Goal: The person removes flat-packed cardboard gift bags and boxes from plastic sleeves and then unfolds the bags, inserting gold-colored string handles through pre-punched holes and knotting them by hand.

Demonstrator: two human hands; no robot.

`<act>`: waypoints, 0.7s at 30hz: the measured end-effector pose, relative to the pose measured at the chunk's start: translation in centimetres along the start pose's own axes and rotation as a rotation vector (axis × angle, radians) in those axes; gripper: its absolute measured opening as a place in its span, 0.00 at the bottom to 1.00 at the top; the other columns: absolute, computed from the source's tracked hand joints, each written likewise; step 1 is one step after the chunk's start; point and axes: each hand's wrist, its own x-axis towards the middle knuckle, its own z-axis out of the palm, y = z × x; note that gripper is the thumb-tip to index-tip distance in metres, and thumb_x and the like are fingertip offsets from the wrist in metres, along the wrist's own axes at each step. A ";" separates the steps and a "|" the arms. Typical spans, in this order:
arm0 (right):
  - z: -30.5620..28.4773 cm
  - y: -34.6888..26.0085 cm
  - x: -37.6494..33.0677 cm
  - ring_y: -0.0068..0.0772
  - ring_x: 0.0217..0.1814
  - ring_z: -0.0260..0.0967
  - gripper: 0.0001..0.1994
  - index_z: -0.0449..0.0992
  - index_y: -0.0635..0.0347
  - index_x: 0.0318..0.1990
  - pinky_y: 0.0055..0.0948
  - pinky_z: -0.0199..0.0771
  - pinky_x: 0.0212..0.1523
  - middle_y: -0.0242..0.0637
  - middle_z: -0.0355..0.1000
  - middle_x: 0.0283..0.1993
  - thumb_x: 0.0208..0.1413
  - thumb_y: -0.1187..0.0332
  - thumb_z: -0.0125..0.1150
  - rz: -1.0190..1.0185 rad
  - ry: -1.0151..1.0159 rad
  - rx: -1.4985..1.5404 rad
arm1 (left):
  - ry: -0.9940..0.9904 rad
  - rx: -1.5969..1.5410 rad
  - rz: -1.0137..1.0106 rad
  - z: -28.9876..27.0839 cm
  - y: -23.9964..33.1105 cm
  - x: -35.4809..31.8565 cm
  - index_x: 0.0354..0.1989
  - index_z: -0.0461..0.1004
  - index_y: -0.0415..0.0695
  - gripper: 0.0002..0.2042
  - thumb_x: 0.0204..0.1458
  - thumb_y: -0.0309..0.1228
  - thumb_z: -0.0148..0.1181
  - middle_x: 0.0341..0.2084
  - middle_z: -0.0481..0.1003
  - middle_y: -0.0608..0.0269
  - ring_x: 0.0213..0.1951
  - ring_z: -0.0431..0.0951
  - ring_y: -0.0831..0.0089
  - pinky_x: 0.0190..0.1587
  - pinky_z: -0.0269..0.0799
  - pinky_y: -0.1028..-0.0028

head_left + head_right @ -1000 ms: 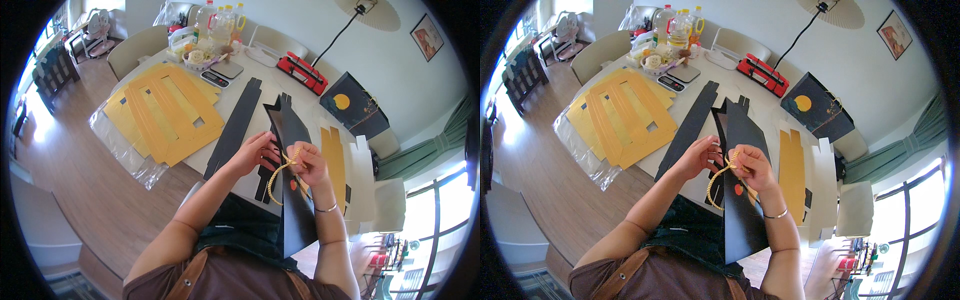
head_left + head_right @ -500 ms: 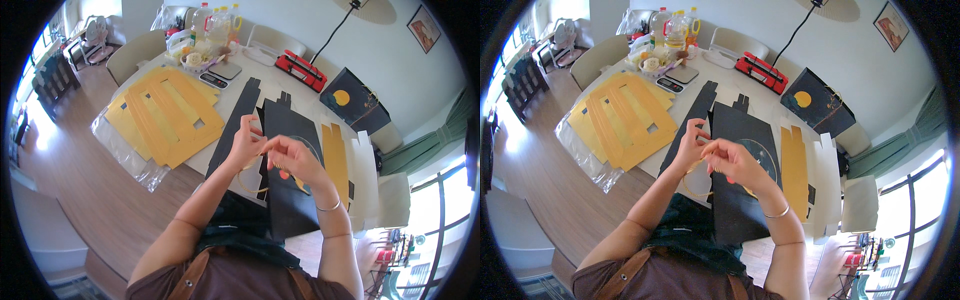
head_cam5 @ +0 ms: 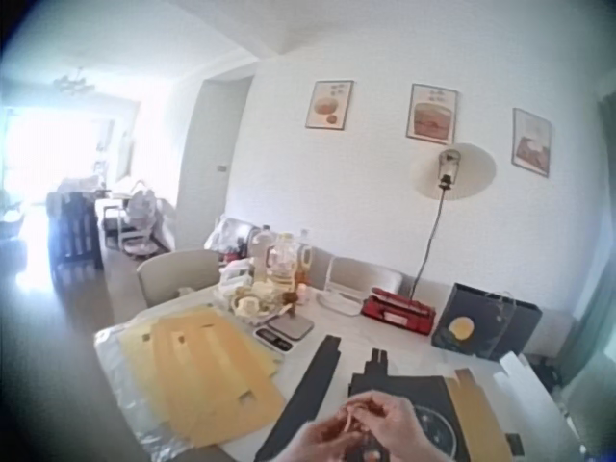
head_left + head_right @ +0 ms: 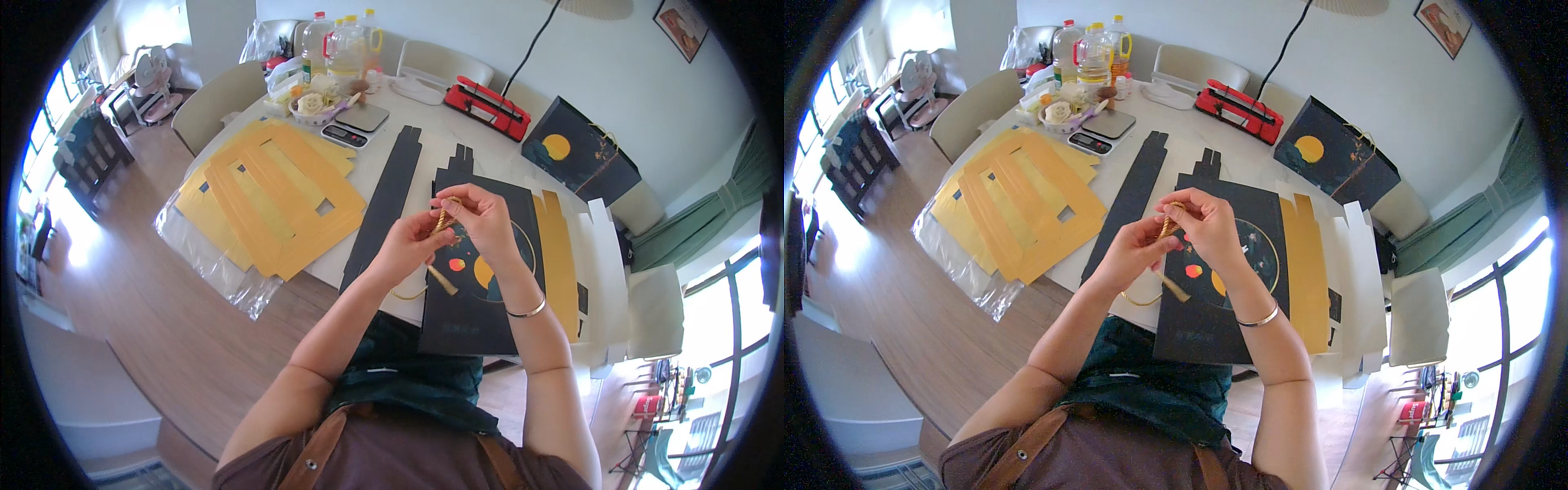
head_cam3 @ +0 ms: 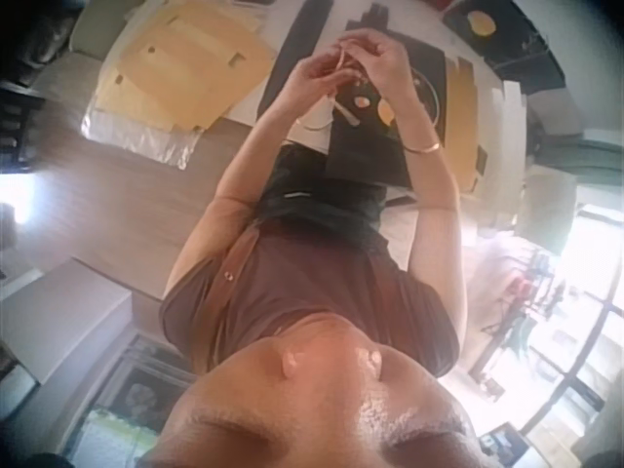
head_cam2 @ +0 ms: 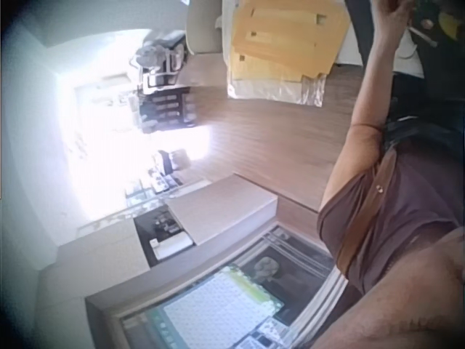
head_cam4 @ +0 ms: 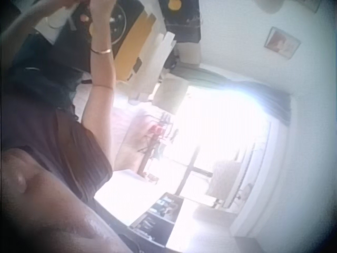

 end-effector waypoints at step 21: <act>-0.6 4.3 0.8 0.46 0.32 0.77 0.17 0.76 0.61 0.44 0.39 0.77 0.34 0.48 0.77 0.32 0.60 0.55 0.55 0.018 -0.481 -1.012 | 0.428 -0.379 0.126 -4.1 -2.5 2.3 0.38 0.77 0.37 0.06 0.57 0.25 0.58 0.28 0.78 0.60 0.30 0.78 0.75 0.36 0.75 0.75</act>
